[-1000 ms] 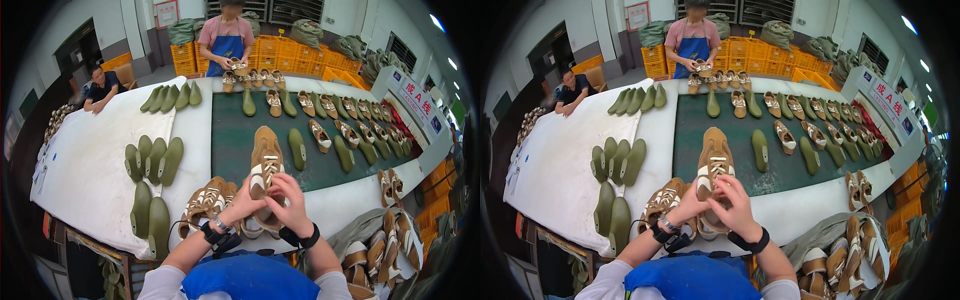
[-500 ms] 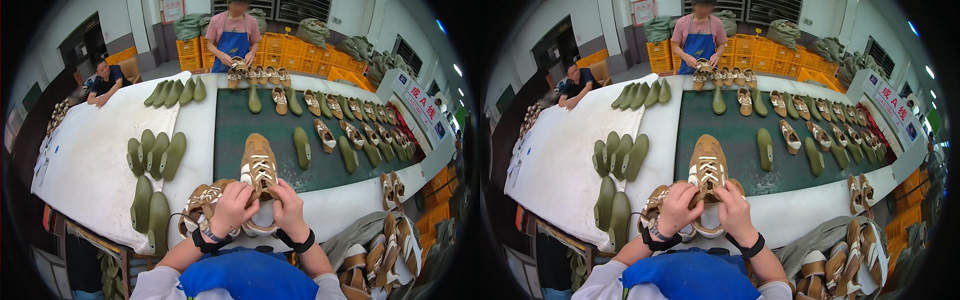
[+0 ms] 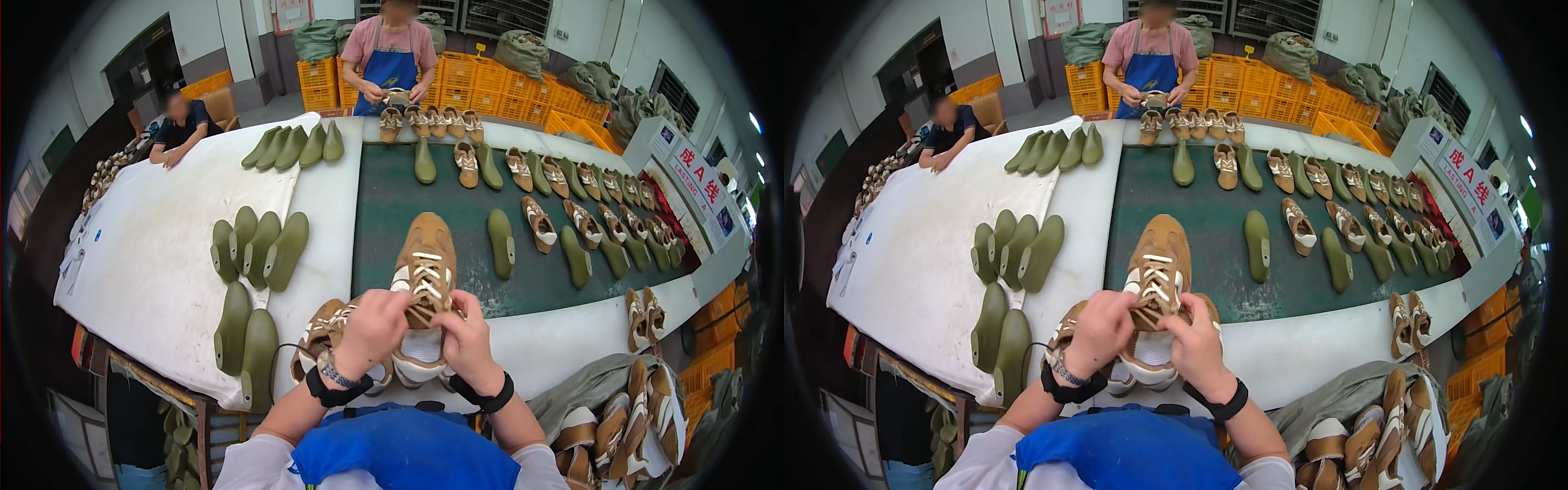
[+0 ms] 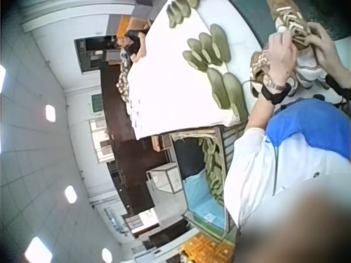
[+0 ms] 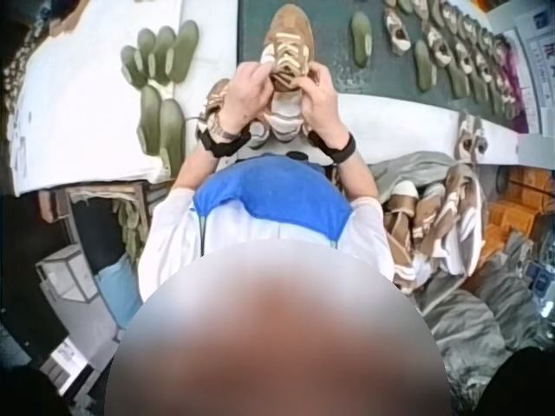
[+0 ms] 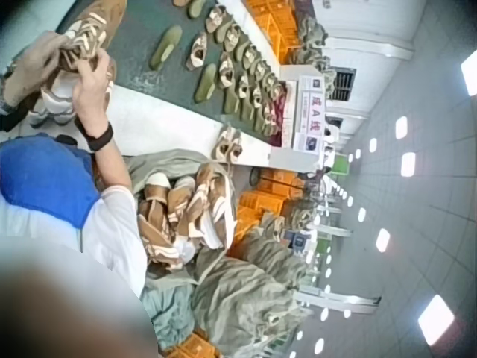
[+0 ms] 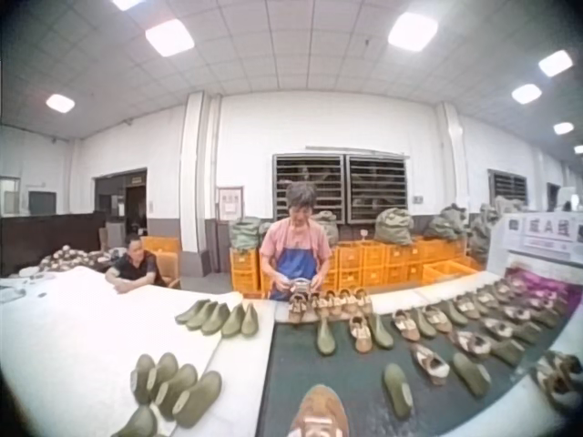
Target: The person inserts green shoe lasts into brown and white sneakers, then places the assembled shoes onto a conveyor belt. The person repeats this process with multiple pairs of shoes throughout the clip.
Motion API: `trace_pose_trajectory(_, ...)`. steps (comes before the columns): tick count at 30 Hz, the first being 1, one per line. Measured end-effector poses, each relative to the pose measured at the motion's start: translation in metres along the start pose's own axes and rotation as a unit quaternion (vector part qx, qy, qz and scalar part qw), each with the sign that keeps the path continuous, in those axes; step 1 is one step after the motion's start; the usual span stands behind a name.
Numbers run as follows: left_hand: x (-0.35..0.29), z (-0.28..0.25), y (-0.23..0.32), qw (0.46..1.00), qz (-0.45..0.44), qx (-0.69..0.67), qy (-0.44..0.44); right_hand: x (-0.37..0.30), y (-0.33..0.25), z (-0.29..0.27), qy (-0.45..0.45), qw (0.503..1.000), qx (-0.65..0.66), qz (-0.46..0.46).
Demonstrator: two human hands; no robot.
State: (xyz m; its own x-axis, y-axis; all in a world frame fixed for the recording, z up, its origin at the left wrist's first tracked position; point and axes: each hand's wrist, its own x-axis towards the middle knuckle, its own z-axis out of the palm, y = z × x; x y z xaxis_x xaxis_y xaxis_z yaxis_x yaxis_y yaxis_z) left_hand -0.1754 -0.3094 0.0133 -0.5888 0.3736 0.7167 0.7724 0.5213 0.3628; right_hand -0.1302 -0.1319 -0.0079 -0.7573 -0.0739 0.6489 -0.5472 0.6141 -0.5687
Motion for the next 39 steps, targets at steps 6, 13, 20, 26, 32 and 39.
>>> trace_pose_trajectory(6,0.003,0.007,0.015,0.994,0.049,0.068,-0.069,-0.006,0.012,0.014,0.088,0.985,0.128,0.074)
trace_pose_trajectory(13,-0.006,0.013,0.0,0.987,0.062,0.022,-0.145,0.007,0.033,0.002,0.103,0.964,0.223,0.096)
trace_pose_trajectory(20,0.011,0.036,-0.021,0.982,-0.022,0.015,-0.189,0.025,0.075,-0.036,-0.212,0.958,0.023,0.194)
trace_pose_trajectory(26,0.024,0.055,-0.042,0.977,-0.062,-0.047,-0.2,0.068,0.203,-0.048,-0.198,0.945,-0.147,0.217)
trace_pose_trajectory(32,-0.028,0.007,-0.096,0.955,-0.242,0.076,-0.155,0.104,0.378,-0.016,-0.163,0.913,-0.254,0.273)
trace_pose_trajectory(39,-0.129,-0.094,-0.166,0.879,-0.414,0.223,-0.081,0.103,0.423,0.04,-0.261,0.87,-0.283,0.309)
